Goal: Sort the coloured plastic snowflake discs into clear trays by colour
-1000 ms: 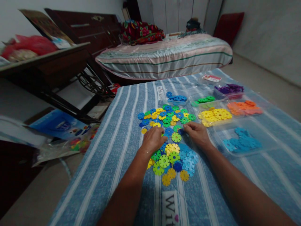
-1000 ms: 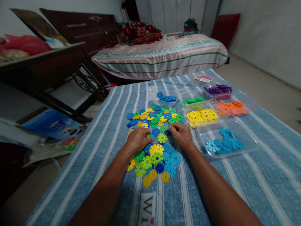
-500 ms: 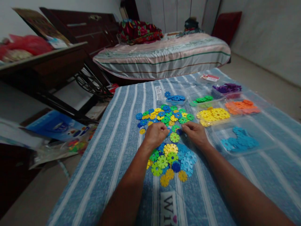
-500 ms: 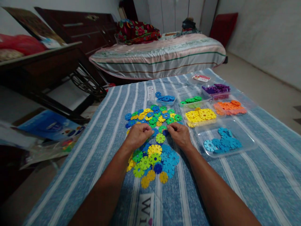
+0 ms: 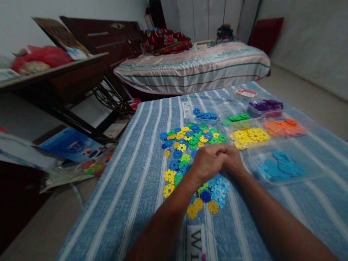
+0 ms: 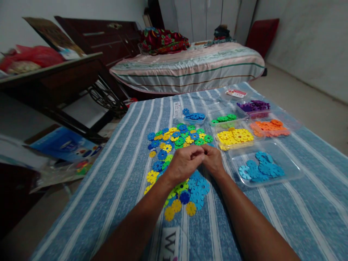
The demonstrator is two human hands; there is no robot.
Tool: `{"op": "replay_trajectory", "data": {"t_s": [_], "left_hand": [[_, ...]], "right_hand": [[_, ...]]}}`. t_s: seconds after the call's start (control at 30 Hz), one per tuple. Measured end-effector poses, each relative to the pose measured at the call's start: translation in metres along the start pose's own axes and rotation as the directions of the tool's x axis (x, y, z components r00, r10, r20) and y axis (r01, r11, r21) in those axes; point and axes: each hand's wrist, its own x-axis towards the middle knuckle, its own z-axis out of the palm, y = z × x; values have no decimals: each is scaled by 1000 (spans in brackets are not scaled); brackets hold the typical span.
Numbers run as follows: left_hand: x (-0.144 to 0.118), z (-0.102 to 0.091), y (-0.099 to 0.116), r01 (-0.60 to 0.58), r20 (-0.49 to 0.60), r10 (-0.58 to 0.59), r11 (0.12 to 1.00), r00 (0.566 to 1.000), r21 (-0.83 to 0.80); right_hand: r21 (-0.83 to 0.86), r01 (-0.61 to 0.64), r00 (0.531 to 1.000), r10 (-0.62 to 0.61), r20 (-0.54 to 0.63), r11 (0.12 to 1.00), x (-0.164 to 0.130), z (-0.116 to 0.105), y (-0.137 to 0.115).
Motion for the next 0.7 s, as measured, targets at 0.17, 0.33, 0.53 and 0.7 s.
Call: {"op": "replay_trajectory", "data": {"t_s": [0.17,0.33,0.53,0.7], "left_hand": [[-10,-29,-55,261,-149,-226,920,963,292],[-10,-36,-68,310,-133,-284,786,950,535],[-4,-32,-66,286,-46,-326,742,944,607],[1,-34,-71,340,-90,-343,793,935,506]], "right_hand": [[-51,-34,998,32,-46,998,1,3,-2],[-62,-25,999,23,-37,998,2,5,1],[-53,-34,999,32,-39,998,1,5,0],[-67,-23,999,19,-50,997,1,6,-2]]}}
